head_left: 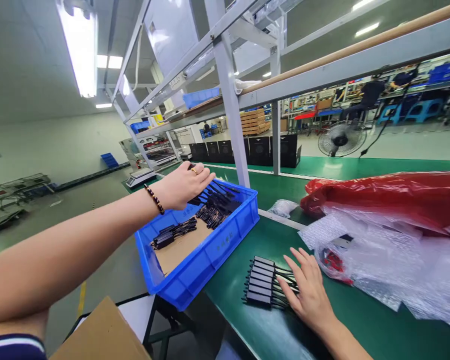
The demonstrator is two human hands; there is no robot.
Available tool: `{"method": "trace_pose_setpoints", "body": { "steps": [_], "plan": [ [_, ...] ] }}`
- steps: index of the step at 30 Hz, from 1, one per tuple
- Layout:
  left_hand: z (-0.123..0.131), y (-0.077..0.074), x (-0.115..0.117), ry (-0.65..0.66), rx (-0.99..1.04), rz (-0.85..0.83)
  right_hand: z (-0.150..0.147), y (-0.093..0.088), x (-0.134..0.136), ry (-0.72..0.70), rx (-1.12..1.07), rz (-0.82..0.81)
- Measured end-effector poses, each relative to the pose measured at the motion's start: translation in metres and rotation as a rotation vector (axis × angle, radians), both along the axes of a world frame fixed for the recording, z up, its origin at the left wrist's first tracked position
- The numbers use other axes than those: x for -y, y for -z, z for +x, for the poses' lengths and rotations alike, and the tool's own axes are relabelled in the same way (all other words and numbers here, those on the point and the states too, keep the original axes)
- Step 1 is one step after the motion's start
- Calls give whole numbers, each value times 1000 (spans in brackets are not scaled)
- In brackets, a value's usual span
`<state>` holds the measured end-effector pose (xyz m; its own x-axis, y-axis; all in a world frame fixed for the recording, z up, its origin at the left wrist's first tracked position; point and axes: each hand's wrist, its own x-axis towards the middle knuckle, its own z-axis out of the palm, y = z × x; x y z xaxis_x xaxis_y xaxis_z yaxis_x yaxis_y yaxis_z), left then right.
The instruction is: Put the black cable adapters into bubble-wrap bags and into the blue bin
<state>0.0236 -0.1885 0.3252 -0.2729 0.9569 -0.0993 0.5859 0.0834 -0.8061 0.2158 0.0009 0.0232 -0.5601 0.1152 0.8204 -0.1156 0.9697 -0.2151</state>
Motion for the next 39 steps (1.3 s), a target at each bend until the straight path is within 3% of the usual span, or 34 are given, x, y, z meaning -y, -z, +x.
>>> {"method": "trace_pose_setpoints", "body": {
  "steps": [5, 8, 10, 12, 16, 20, 25, 29, 33, 36, 39],
  "plan": [
    [47, 15, -48, 222, 72, -70, -22, -81, 12, -169, -138, 55],
    [66, 27, -69, 323, 174, -110, -40, -98, 10, -179, -64, 145],
    [69, 29, -77, 347, 206, -105, -45, -90, 3, -167, 30, 181],
    [65, 29, -81, 342, 186, -93, -41, -70, -4, -136, 115, 169],
    [47, 30, -86, 304, 116, -108, -15, -28, -3, 10, 156, -11],
    [37, 52, -99, 285, 138, -103, 5, 1, 20, -53, 273, -49],
    [28, 90, -125, 240, 279, -41, -6, 25, 31, -85, 638, -146],
    [7, 129, -139, 131, 454, 85, -19, 24, 27, -93, 835, -189],
    [-16, 194, -136, -20, 761, 217, -18, 18, 30, -165, 879, -137],
    [-28, 247, -124, -182, 978, 198, -14, 21, 32, -193, 854, -139],
    [-33, 281, -115, -233, 1043, 166, -17, 28, 32, -191, 853, -142]
  ]
}}
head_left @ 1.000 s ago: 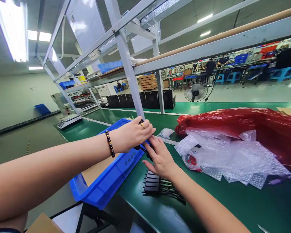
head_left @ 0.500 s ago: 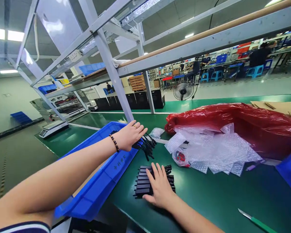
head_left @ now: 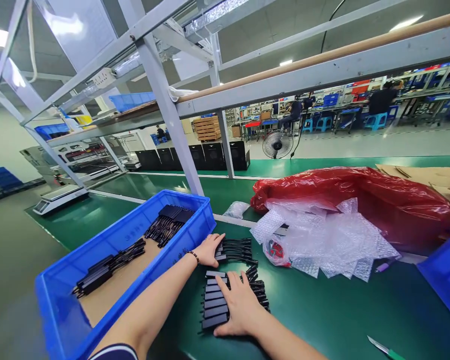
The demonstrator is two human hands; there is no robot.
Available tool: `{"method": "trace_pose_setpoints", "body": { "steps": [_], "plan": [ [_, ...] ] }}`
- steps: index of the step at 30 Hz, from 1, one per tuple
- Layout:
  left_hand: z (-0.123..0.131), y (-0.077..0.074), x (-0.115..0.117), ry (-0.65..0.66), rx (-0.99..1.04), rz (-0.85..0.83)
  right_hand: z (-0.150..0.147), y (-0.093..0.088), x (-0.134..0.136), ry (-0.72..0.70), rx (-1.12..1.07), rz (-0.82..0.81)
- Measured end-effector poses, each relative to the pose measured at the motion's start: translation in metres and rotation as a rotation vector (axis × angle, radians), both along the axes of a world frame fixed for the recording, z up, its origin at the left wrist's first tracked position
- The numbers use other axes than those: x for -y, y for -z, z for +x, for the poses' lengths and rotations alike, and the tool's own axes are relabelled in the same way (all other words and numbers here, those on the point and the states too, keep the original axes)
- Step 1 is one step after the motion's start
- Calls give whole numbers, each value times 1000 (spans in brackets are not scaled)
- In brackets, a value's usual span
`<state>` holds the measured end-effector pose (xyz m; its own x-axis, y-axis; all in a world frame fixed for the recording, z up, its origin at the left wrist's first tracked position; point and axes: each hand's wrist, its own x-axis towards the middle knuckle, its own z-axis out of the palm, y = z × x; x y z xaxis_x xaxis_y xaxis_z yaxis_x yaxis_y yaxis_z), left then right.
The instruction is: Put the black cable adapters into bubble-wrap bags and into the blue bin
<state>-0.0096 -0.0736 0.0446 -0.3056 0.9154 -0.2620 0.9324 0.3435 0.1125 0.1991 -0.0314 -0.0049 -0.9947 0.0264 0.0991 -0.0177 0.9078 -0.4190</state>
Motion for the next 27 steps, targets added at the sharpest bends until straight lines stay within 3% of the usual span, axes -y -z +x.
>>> {"method": "trace_pose_setpoints", "body": {
  "steps": [3, 8, 16, 18, 21, 24, 27],
  "plan": [
    [-2, 10, 4, -19, 69, 0, -8, 8, 0, 22, 36, 27],
    [6, 5, 10, -18, 129, 61, -13, 14, 2, 77, 49, 41],
    [29, 13, 22, -31, 66, 151, -6, 17, 14, 81, 57, 65],
    [36, 8, 25, -75, 33, 165, -5, 22, 17, 72, 36, 91],
    [51, -27, 36, -94, -95, 227, -2, 29, 14, 76, -99, 147],
    [61, -92, 60, 13, -249, 313, 1, 28, -2, 109, -337, 190],
    [43, -157, 99, -59, -294, 321, 3, 18, -29, 227, -565, 211]
  ]
}}
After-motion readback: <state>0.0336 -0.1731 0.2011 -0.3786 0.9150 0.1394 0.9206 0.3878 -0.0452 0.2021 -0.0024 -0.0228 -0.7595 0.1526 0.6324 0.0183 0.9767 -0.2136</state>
